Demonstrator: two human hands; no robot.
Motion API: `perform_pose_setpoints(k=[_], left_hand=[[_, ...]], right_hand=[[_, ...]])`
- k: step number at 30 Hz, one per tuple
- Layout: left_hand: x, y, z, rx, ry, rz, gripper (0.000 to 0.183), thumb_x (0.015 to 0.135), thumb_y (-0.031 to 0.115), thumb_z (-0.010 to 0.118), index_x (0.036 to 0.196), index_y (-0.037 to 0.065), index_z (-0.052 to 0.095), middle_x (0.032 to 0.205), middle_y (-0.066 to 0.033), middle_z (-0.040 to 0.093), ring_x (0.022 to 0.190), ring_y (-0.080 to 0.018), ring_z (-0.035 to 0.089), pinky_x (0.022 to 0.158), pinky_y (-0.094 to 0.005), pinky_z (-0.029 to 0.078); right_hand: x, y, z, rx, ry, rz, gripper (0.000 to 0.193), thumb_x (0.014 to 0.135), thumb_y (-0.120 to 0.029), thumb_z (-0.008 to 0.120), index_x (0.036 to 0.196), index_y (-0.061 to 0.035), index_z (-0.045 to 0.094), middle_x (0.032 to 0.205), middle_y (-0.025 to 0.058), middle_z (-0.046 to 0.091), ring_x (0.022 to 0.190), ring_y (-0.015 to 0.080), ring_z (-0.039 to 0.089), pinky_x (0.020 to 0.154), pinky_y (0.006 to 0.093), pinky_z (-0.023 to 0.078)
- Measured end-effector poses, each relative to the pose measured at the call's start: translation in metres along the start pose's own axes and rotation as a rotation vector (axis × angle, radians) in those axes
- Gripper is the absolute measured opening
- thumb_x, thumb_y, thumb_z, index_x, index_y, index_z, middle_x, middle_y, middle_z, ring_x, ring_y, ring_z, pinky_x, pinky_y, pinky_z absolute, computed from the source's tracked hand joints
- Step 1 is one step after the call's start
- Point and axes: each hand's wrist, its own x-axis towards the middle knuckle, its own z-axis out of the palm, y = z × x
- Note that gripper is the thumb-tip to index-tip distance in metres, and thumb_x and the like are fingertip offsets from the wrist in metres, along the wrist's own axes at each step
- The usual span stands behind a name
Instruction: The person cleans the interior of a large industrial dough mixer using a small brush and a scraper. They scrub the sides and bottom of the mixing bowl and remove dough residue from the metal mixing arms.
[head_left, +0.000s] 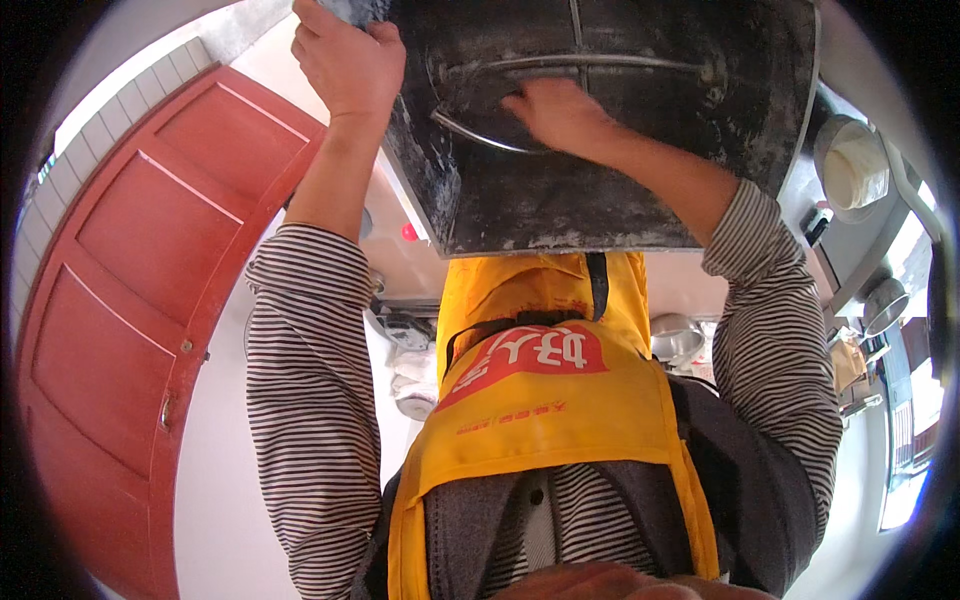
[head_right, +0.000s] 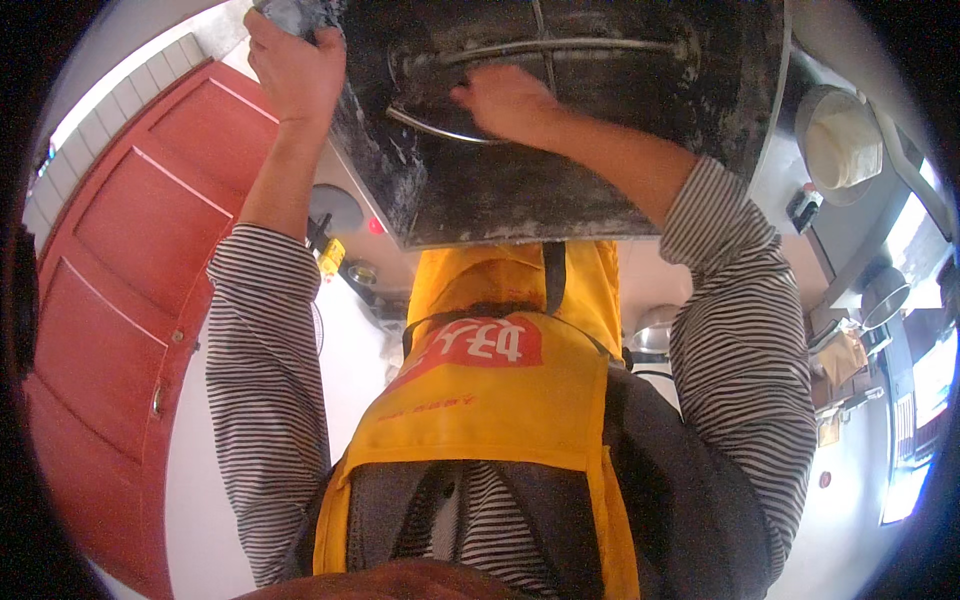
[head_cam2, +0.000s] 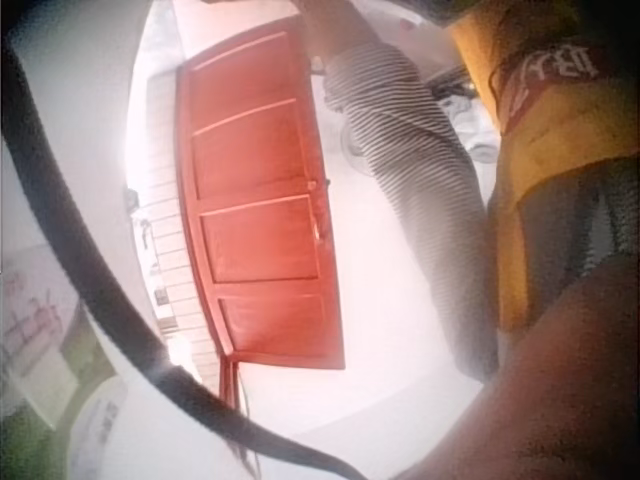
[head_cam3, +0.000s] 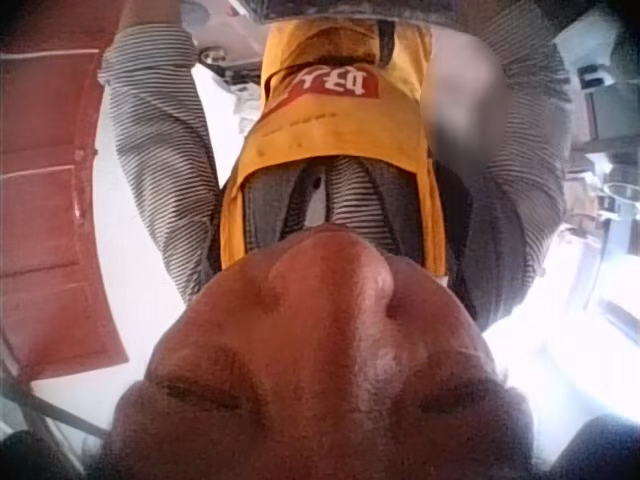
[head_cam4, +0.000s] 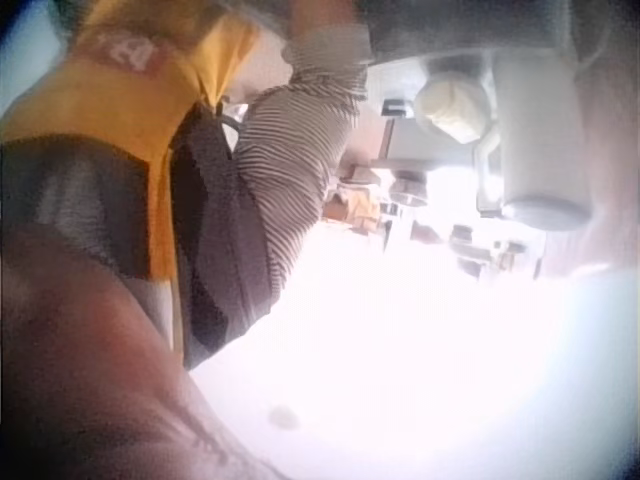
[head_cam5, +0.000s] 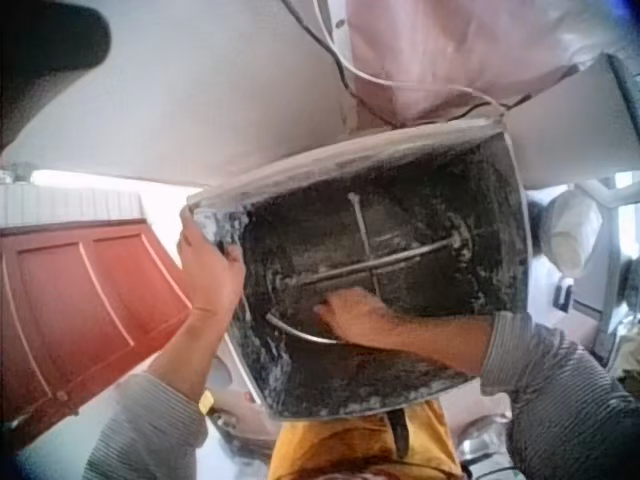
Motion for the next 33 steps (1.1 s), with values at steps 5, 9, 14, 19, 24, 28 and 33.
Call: perform_pose_setpoints(k=[5,9,14,19,24,28,33], left_hand=[[0.006,-0.015,0.009,0.059,0.132,0.117,0.085,0.075,0.005,0.064,0.149,-0.005,0.023,0.12,-0.0309,0.053,0.111,-0.0476,0.051,0.096,-0.0506,0.044],[0.0,-0.006,0.004,0.008,0.07,0.054,0.084,0.075,0.005,0.064,0.148,-0.005,0.024,0.119,-0.031,0.053,0.11,-0.0474,0.051,0.096,-0.0504,0.045],[0.005,0.005,0.002,-0.003,0.017,0.016,0.083,0.075,0.004,0.064,0.148,-0.005,0.024,0.118,-0.0317,0.053,0.111,-0.0471,0.051,0.097,-0.0503,0.044],[0.0,-0.008,0.003,-0.031,0.06,0.043,0.083,0.074,0.004,0.063,0.146,-0.008,0.025,0.119,-0.0316,0.053,0.111,-0.0472,0.05,0.099,-0.0494,0.043],[0.003,-0.006,-0.001,-0.031,0.071,0.07,0.082,0.073,0.003,0.063,0.145,-0.011,0.027,0.116,-0.0312,0.055,0.11,-0.0471,0.05,0.098,-0.0505,0.042],[0.005,0.0,0.005,-0.065,0.098,0.113,0.08,0.073,0.003,0.063,0.144,-0.011,0.027,0.116,-0.0315,0.055,0.11,-0.0475,0.05,0.099,-0.0513,0.042],[-0.001,-0.004,0.0,-0.065,0.088,0.088,0.081,0.073,0.003,0.063,0.144,-0.011,0.027,0.115,-0.0319,0.055,0.111,-0.0479,0.05,0.1,-0.0519,0.041]], right_hand=[[0.017,0.001,0.023,0.012,0.061,-0.184,0.041,0.1,-0.035,0.051,0.098,0.002,0.068,0.09,0.0278,0.068,0.091,0.0433,0.067,0.078,0.0551,0.055],[0.042,0.001,0.065,-0.017,-0.038,-0.107,0.035,0.099,-0.031,0.052,0.101,0.0,0.069,0.095,0.025,0.068,0.092,0.0433,0.067,0.078,0.0531,0.055],[0.096,0.033,0.106,0.057,-0.015,0.071,0.041,0.098,-0.032,0.053,0.098,0.0053,0.069,0.099,0.0281,0.067,0.09,0.0453,0.066,0.078,0.054,0.053],[0.077,0.054,0.065,-0.158,0.103,-0.093,0.043,0.1,-0.031,0.051,0.091,0.0064,0.069,0.084,0.0242,0.069,0.076,0.0405,0.068,0.068,0.0485,0.054],[0.078,0.049,0.0,-0.102,-0.262,0.243,0.047,0.104,-0.035,0.045,0.09,0.003,0.068,0.064,0.0183,0.062,0.053,0.0315,0.063,0.052,0.0459,0.049],[0.127,0.05,0.017,-0.382,-0.278,-0.051,0.058,0.106,-0.04,0.042,0.074,0.0027,0.065,0.054,0.0151,0.055,0.046,0.0293,0.057,0.049,0.046,0.047],[0.13,-0.004,-0.015,-0.288,-0.421,0.183,0.06,0.106,-0.041,0.041,0.068,0.0006,0.062,0.053,0.0125,0.054,0.047,0.0254,0.056,0.048,0.0442,0.045]])
